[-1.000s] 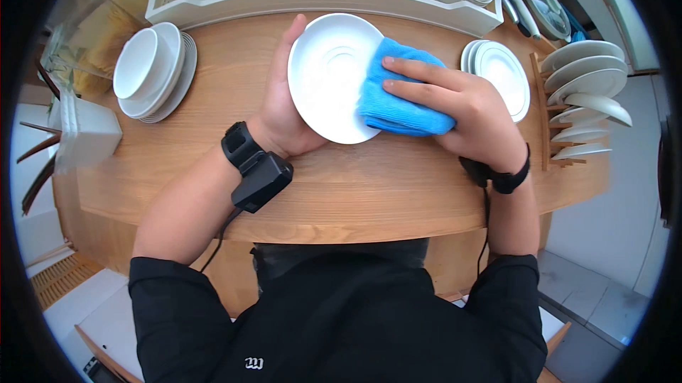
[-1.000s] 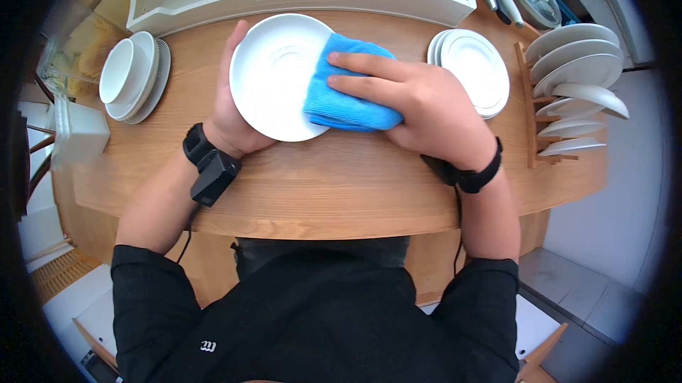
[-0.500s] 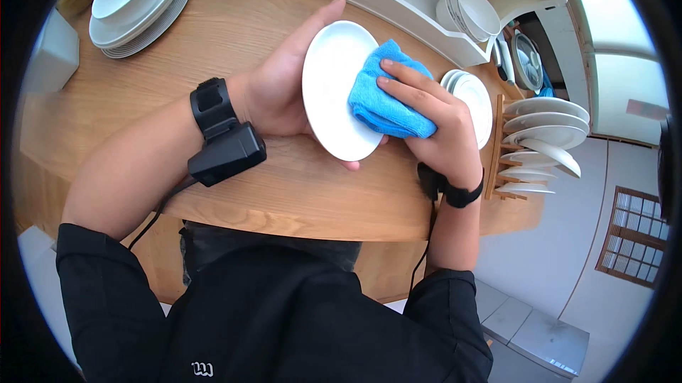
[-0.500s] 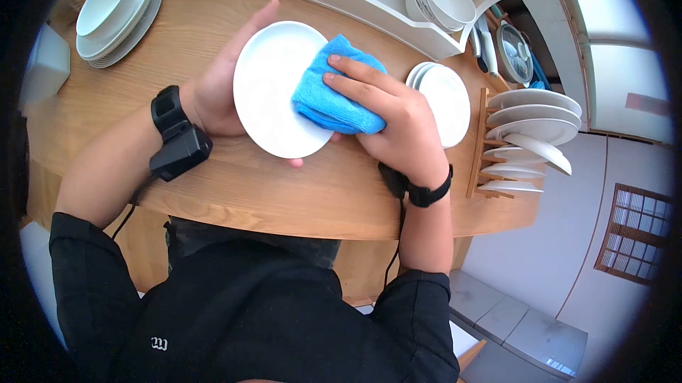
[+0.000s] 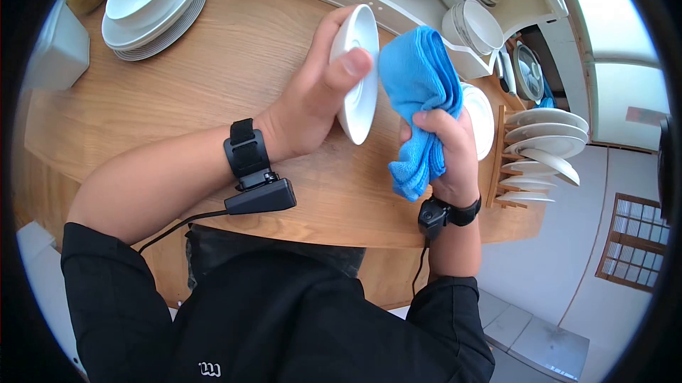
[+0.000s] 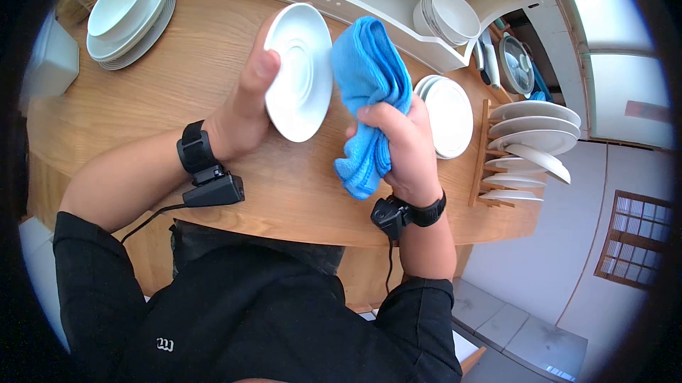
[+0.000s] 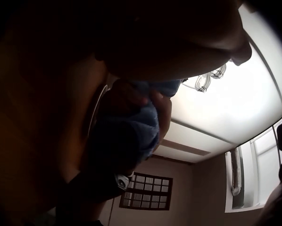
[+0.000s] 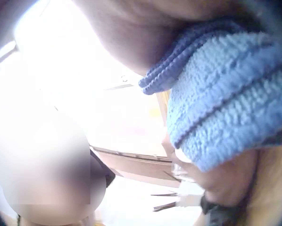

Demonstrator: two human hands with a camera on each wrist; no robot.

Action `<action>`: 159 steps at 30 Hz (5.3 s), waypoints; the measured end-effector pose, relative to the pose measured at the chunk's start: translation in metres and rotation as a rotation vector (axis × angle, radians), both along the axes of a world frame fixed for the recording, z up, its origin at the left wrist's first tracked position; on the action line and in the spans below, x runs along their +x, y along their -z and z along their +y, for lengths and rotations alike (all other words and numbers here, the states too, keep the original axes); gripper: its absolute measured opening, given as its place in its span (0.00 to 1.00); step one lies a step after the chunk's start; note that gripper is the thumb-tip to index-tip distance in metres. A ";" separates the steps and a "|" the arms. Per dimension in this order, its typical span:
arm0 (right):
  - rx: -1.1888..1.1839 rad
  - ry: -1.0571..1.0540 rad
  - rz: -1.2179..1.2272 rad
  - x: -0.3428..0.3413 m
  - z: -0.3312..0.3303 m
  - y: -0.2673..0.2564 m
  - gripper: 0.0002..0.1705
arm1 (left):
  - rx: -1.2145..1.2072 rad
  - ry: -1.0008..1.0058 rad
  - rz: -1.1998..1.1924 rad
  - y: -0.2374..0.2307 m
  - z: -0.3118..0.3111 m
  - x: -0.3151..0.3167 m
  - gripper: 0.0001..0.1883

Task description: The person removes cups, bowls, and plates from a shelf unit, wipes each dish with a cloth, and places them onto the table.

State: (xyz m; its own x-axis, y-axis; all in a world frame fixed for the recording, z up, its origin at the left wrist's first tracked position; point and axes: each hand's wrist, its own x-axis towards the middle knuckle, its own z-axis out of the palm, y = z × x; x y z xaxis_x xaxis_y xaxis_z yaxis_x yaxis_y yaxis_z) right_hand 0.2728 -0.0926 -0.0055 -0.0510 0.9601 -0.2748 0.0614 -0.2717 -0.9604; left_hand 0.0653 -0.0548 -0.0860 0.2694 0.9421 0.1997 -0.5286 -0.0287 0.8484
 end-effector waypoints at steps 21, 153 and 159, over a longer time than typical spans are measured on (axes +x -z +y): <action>0.624 -0.639 -0.860 0.003 -0.009 -0.018 0.44 | -0.403 0.323 -0.363 -0.007 0.025 -0.008 0.45; 1.128 -0.300 -0.699 -0.020 -0.021 0.000 0.42 | 0.640 0.384 0.302 0.001 -0.011 -0.021 0.48; 1.329 -0.434 -0.912 0.008 -0.016 0.000 0.34 | 0.471 0.731 0.455 0.000 -0.018 -0.029 0.55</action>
